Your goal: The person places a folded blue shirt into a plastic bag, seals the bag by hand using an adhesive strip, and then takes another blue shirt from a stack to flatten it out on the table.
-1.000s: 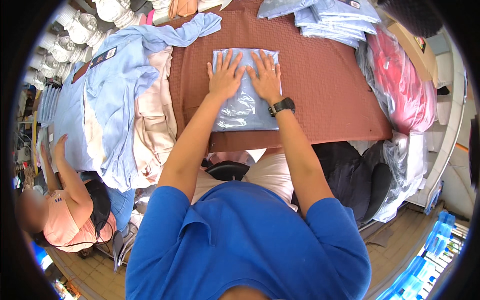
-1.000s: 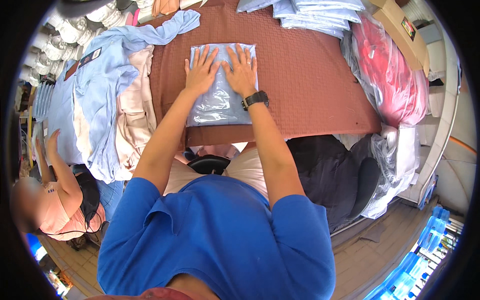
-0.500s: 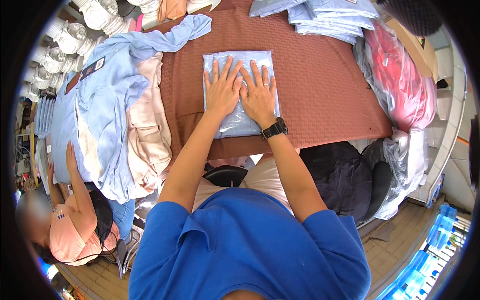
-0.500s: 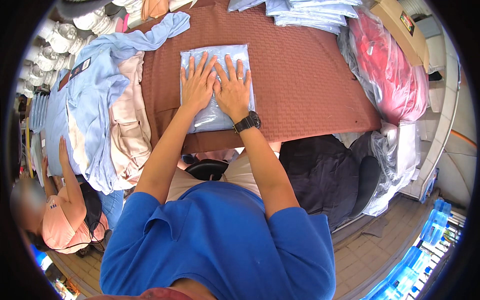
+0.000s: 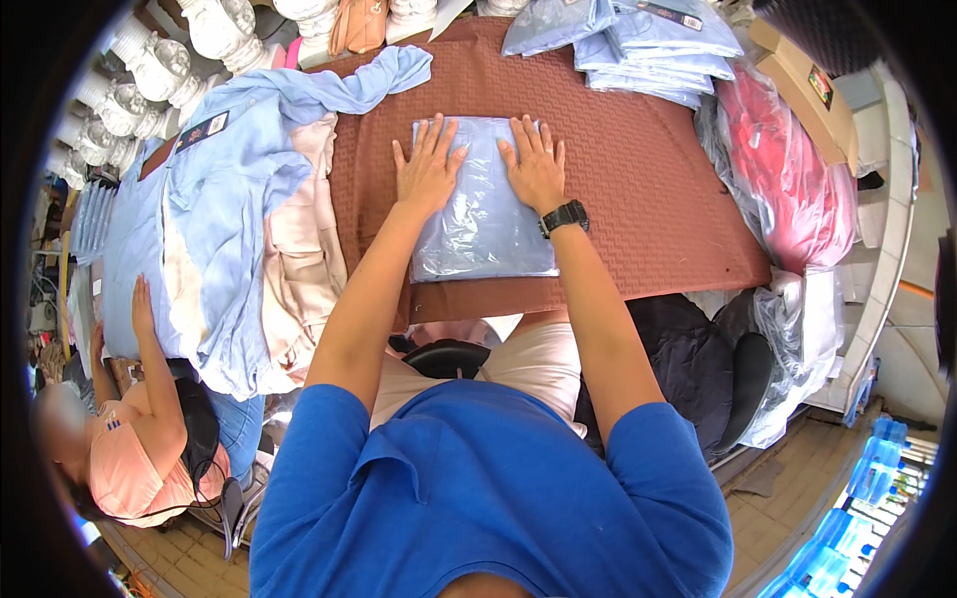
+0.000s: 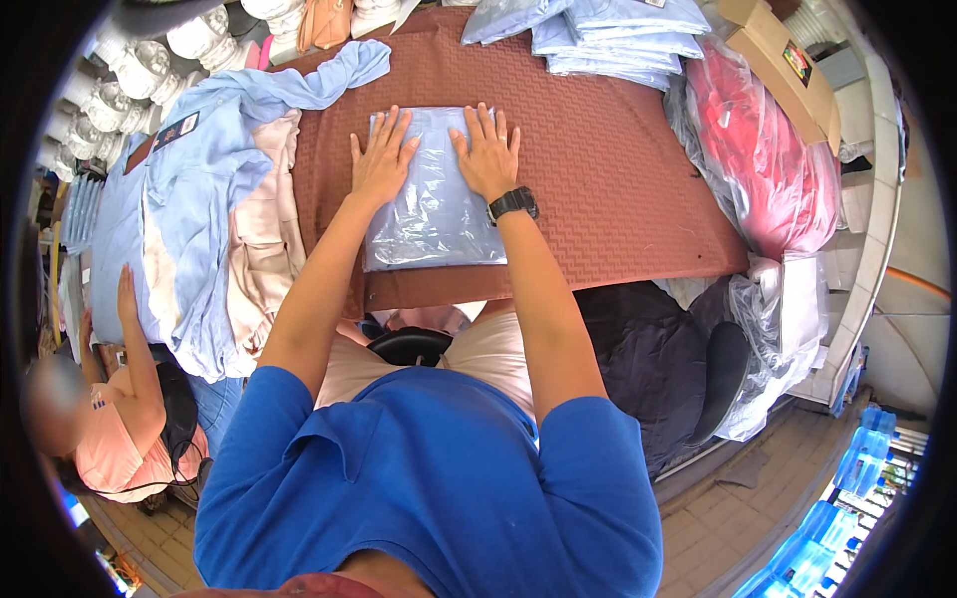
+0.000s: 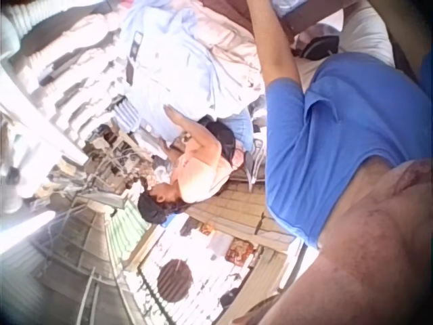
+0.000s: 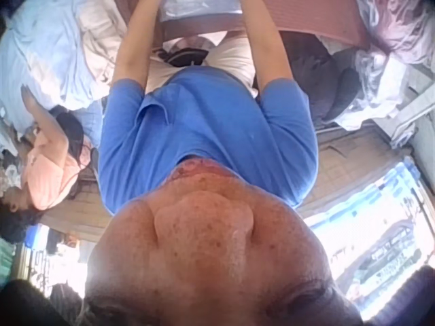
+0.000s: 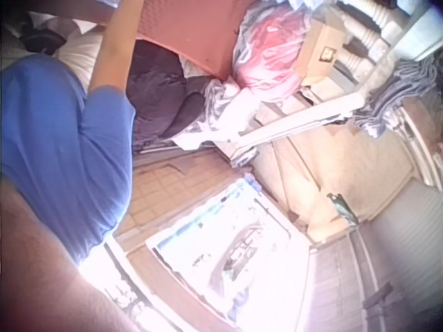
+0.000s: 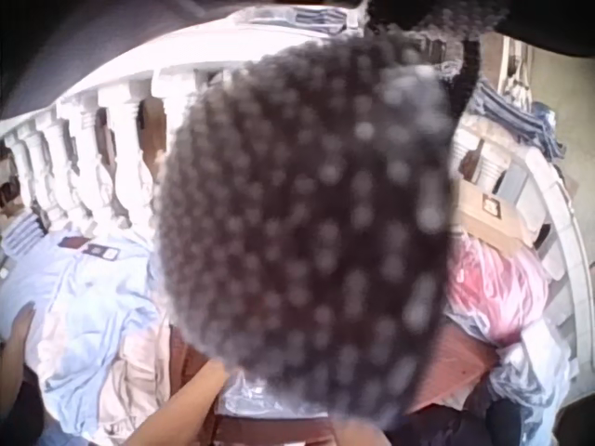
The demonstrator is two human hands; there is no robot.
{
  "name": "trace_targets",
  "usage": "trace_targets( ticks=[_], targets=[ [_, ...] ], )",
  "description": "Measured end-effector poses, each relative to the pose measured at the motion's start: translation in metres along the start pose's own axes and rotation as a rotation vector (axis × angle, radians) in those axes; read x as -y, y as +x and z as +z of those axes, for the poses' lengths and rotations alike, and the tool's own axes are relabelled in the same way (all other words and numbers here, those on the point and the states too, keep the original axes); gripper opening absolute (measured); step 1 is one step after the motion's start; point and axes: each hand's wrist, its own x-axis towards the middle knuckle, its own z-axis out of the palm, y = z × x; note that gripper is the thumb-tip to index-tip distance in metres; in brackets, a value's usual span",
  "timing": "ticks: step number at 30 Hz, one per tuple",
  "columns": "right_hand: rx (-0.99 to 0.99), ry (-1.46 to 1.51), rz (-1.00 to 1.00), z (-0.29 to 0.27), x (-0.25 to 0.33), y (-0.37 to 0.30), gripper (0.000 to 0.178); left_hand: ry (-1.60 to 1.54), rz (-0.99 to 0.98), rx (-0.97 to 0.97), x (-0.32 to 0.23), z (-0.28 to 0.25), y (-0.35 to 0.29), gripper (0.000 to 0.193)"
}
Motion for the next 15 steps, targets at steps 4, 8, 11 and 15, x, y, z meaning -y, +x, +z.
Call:
trace_targets(
  ticks=[4,8,11,15],
  targets=[
    [0.011,-0.024,0.048,0.015,-0.009,-0.006,0.066,0.1,-0.053,-0.119,0.02,0.005,-0.004,0.062],
    [0.029,-0.026,0.044,0.013,-0.011,-0.006,0.069,0.058,-0.095,-0.138,0.033,0.02,0.005,0.068],
    [0.056,0.435,0.095,0.005,-0.018,0.011,0.068,-0.183,-0.075,-0.059,0.092,0.009,0.02,0.071],
    [0.03,0.559,0.116,-0.09,-0.02,-0.059,0.069,-0.727,-0.198,-0.061,0.08,-0.057,-0.05,0.062]
  ],
)
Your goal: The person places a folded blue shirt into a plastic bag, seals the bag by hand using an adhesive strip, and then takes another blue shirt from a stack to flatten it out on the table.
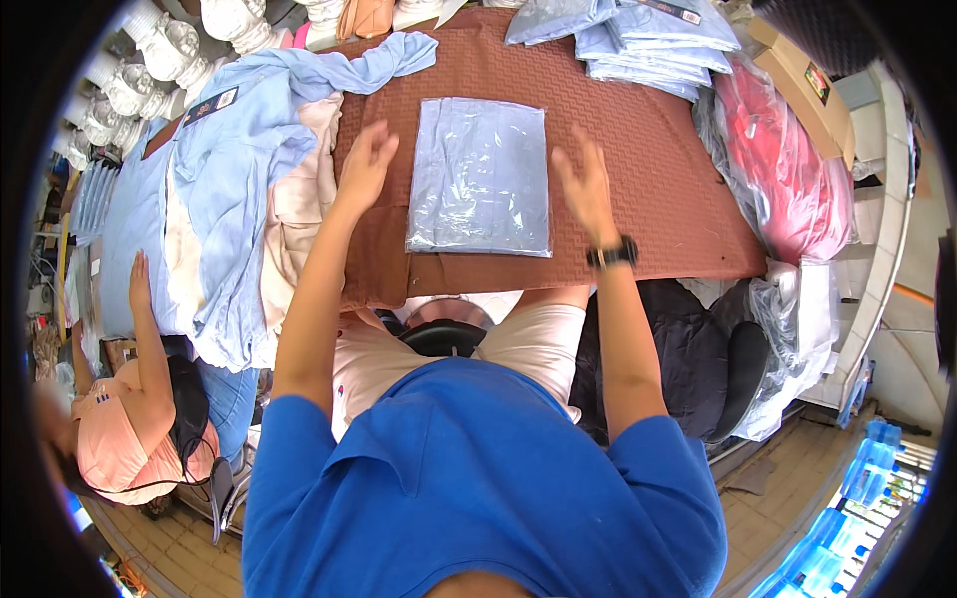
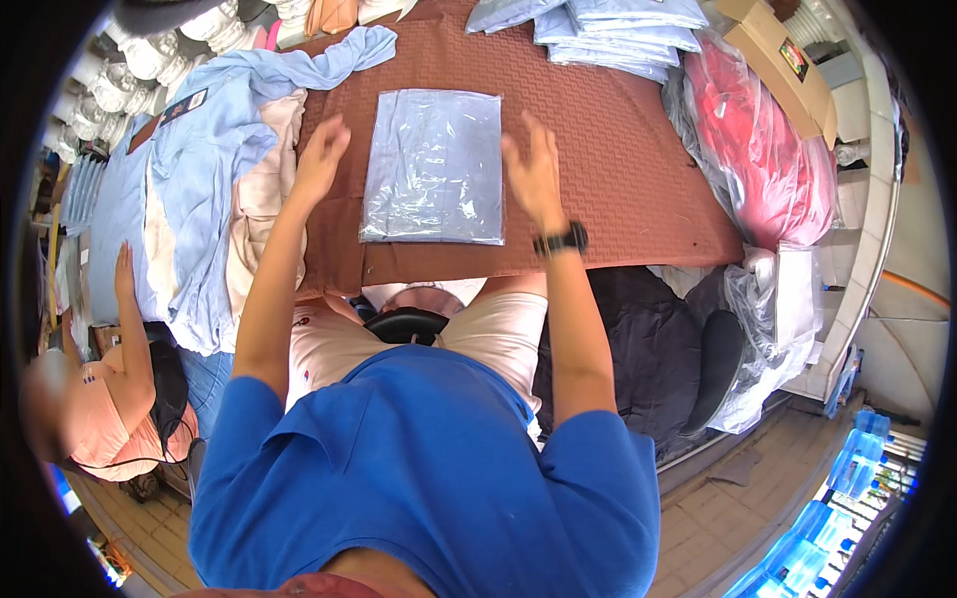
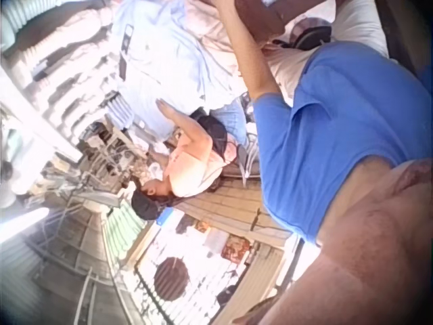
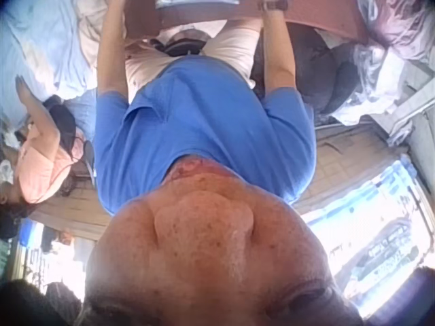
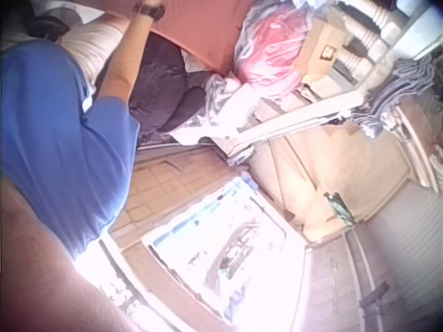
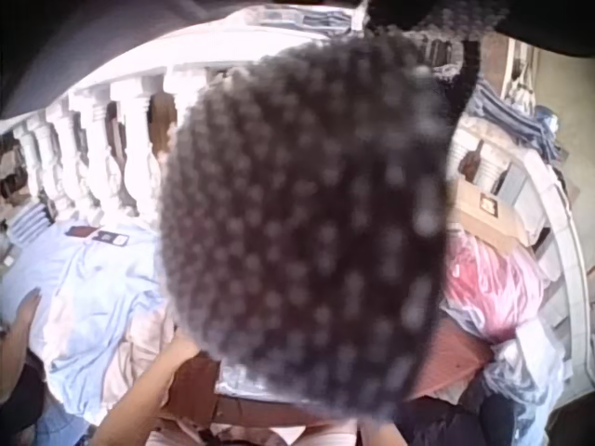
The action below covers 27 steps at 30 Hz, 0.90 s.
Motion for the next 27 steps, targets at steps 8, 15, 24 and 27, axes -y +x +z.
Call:
trace_targets(
  ticks=[8,15,24,27],
  targets=[
    [0.236,-0.426,-0.352,0.044,0.058,-0.12,0.084,0.116,-0.306,0.17,-0.039,0.016,-0.113,0.057],
    [0.162,-0.512,-0.386,0.066,0.056,-0.111,0.078,-0.428,-0.562,0.216,-0.087,0.015,-0.113,0.048],
    [0.133,-0.538,-0.329,-0.038,0.152,0.019,0.026,-0.798,-0.19,-0.092,-0.101,-0.009,-0.069,0.048],
    [0.305,-0.081,-0.313,-0.084,0.158,0.074,0.035,-0.62,-0.233,-0.037,-0.084,0.011,-0.06,0.071]
  ],
)
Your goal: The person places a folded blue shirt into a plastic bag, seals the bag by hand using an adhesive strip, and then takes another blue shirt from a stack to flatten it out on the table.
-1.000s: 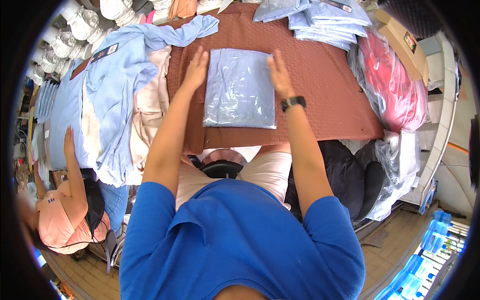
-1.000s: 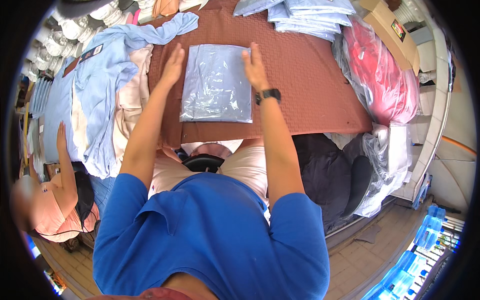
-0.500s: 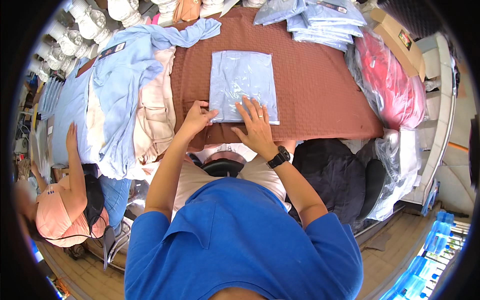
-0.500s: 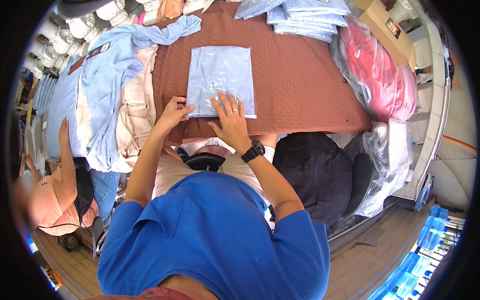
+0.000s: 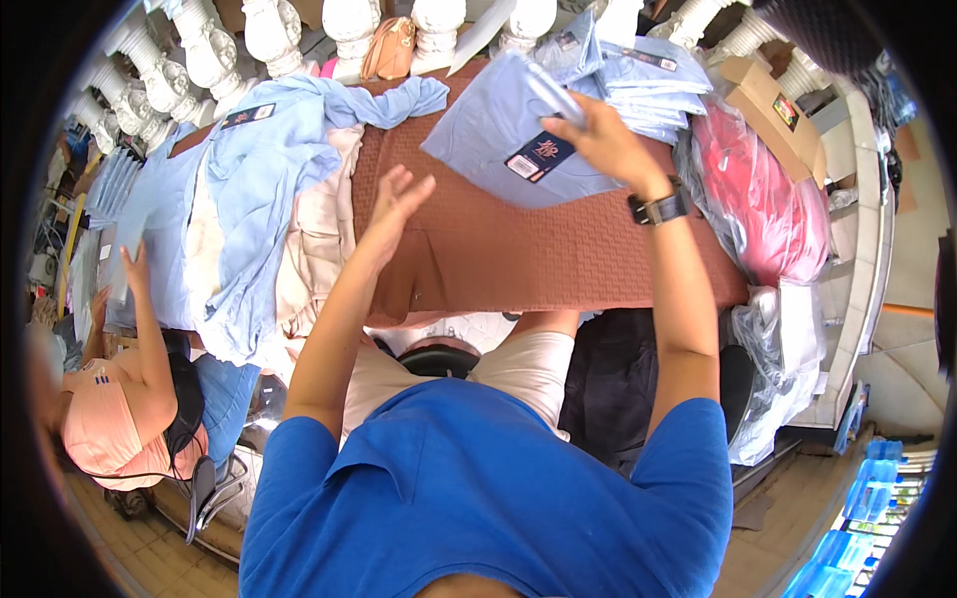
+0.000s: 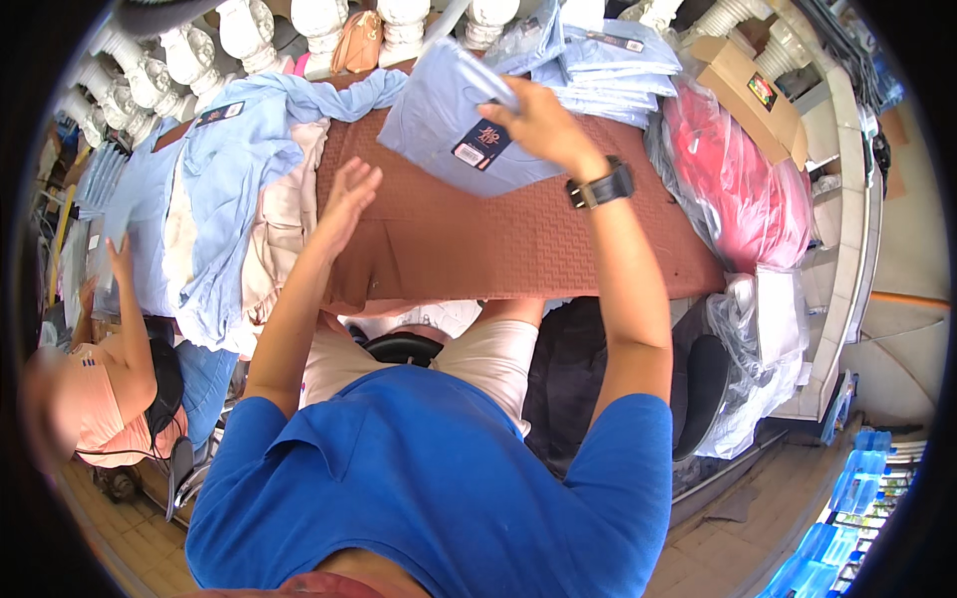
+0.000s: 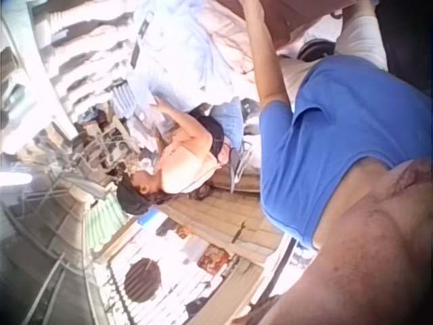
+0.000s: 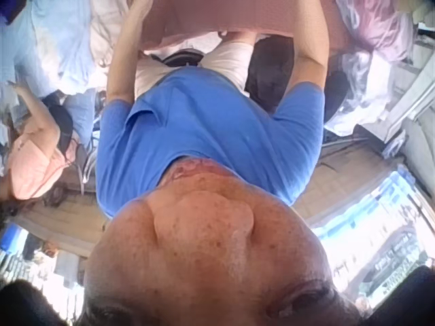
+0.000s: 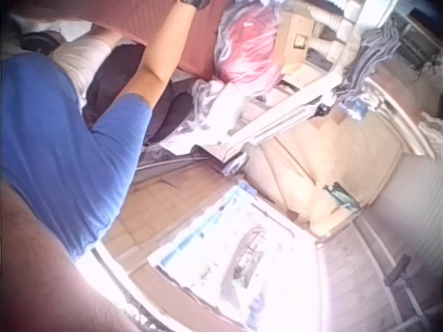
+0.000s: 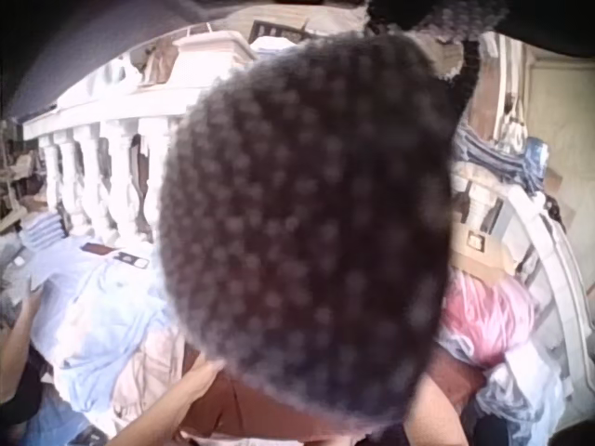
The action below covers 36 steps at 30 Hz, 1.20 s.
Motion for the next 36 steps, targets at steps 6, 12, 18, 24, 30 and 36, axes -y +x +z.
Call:
trace_targets(
  ticks=[6,12,18,24,30,36],
  targets=[
    [0.086,0.462,0.313,-0.049,-0.005,-0.005,0.04,-0.278,-0.093,0.432,0.003,0.026,-0.016,0.075],
    [0.038,0.676,0.468,-0.027,-0.074,-0.046,0.053,-0.121,-0.041,0.299,-0.015,0.03,-0.017,0.063],
    [-0.097,0.129,0.601,0.051,-0.166,-0.12,0.063,0.697,0.044,0.08,0.009,0.014,-0.024,0.088],
    [-0.313,-0.392,0.086,0.109,-0.123,-0.111,0.055,1.065,0.72,0.084,0.013,0.044,-0.007,0.045],
    [-0.193,-0.559,0.079,0.176,-0.122,-0.105,0.059,1.322,0.647,0.197,0.065,0.072,0.008,0.049],
    [-0.194,-0.548,0.116,0.178,-0.117,-0.11,0.058,1.285,0.661,0.182,0.067,0.075,0.004,0.049]
  ],
)
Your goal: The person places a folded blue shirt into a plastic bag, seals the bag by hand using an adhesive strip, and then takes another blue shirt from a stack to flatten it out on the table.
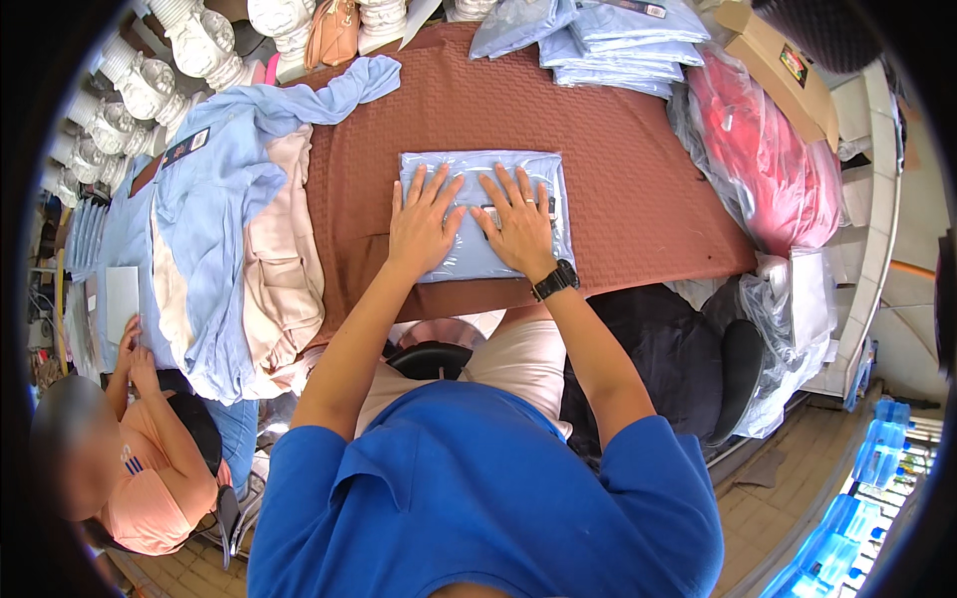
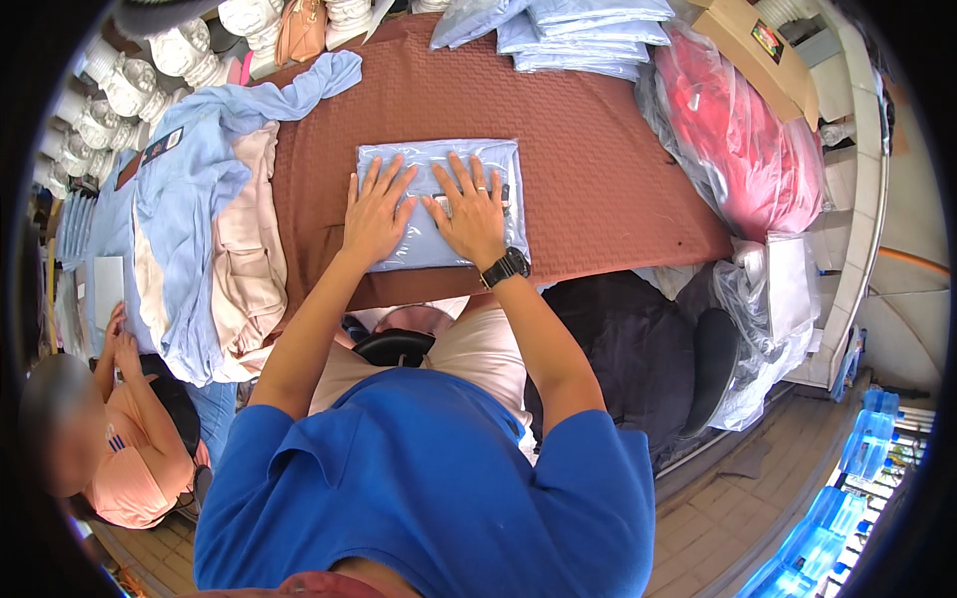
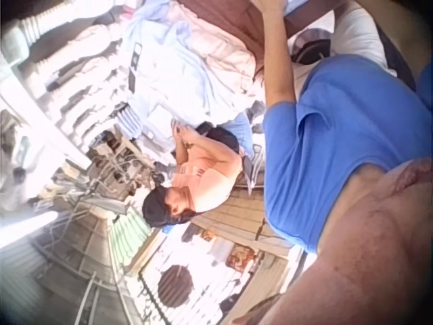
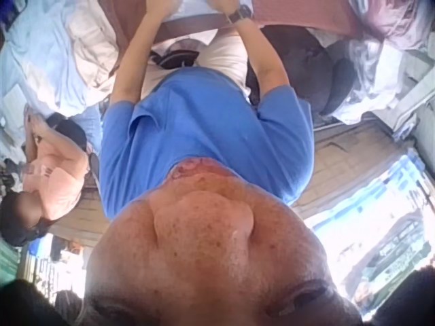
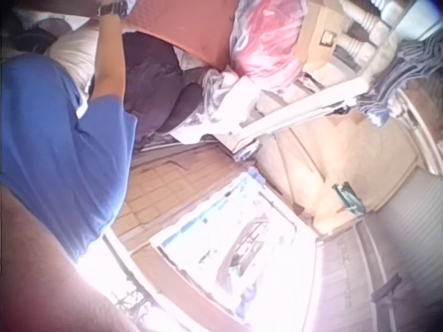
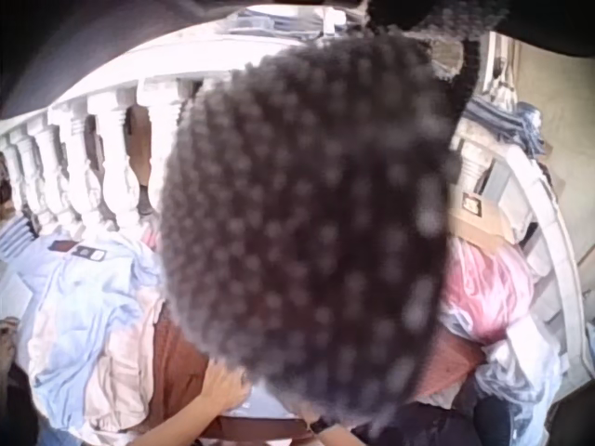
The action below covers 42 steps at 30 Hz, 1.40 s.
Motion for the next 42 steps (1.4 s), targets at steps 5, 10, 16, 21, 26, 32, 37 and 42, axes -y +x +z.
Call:
trace_targets(
  ticks=[5,10,16,21,26,32,37,42],
  targets=[
    [0.001,-0.003,0.0,-0.002,0.003,0.002,0.058,-0.018,-0.018,0.003,0.0,-0.004,0.0,0.048],
    [0.067,0.039,0.026,0.003,-0.005,0.003,0.06,-0.008,-0.035,0.051,0.003,-0.001,0.003,0.048],
    [-0.075,0.014,0.074,-0.017,-0.017,0.035,0.066,0.032,-0.003,-0.047,0.0,-0.01,0.028,0.053],
    [-0.045,-0.019,0.051,0.001,-0.019,0.016,0.065,0.027,-0.022,0.065,0.005,0.006,0.02,0.056],
    [-0.024,-0.04,0.062,0.004,-0.019,0.017,0.067,0.003,-0.042,0.072,0.003,0.002,0.018,0.055],
    [0.034,-0.038,0.09,0.003,-0.025,0.013,0.069,-0.012,-0.095,0.179,0.002,0.0,0.023,0.052],
    [-0.191,0.153,0.158,-0.031,-0.014,0.011,0.054,-0.059,-0.246,0.187,0.036,-0.019,0.087,0.047],
    [0.357,0.904,0.555,-0.064,0.038,-0.069,0.036,-0.141,-0.251,0.405,0.065,0.002,0.108,0.042]
  ],
)
